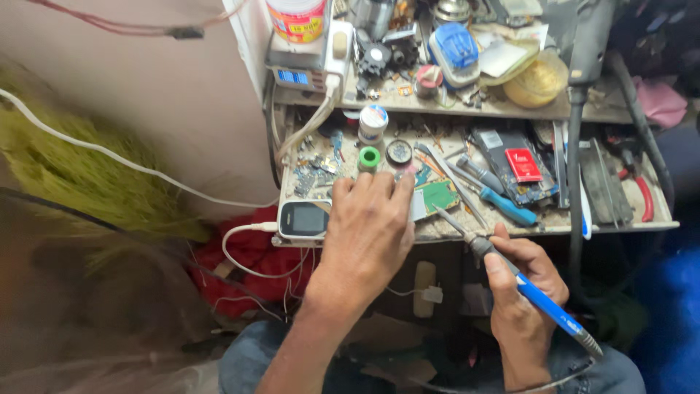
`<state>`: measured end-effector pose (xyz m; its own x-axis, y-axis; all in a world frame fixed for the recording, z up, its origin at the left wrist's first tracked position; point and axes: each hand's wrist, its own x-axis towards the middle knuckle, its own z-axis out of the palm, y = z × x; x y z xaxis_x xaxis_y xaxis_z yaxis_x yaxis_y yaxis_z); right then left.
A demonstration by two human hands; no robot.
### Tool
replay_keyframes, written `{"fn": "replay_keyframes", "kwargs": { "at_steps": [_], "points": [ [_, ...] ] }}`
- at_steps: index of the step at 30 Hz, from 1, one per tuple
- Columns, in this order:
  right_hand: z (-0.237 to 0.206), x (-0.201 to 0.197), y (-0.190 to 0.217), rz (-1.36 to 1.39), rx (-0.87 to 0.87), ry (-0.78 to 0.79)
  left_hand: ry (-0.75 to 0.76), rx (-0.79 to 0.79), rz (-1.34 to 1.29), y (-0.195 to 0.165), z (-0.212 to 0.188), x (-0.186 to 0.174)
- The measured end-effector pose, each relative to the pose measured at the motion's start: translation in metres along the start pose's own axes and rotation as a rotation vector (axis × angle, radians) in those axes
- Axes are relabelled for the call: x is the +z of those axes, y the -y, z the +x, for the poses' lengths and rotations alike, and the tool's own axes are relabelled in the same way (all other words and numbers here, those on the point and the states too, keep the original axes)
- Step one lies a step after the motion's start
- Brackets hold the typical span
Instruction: The person solders a green circuit board on a cluttered repair bench, holding the board with one hand and a soldering iron with the other. They reposition the board, touch its components with the iron, and at one point hold a small component with tweezers while heating it.
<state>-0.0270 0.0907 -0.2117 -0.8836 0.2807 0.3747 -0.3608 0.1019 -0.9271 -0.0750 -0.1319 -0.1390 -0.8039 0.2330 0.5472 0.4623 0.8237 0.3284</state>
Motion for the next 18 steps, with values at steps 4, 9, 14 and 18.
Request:
{"fn": "replay_keyframes", "kwargs": {
  "at_steps": [4,9,14,18],
  "points": [
    [-0.004,0.002,0.004,-0.041,0.027,-0.021,0.089,-0.035,0.006,-0.002,0.001,-0.008],
    [-0.013,0.007,0.008,-0.036,0.027,-0.014,0.082,-0.024,0.001,0.003,-0.008,-0.018],
    [-0.021,0.015,0.011,-0.012,0.002,0.011,0.066,0.014,0.019,0.015,-0.015,-0.024],
    [-0.024,0.023,0.014,-0.014,-0.021,0.024,0.033,0.021,-0.017,0.023,-0.017,-0.027]
  ]
}}
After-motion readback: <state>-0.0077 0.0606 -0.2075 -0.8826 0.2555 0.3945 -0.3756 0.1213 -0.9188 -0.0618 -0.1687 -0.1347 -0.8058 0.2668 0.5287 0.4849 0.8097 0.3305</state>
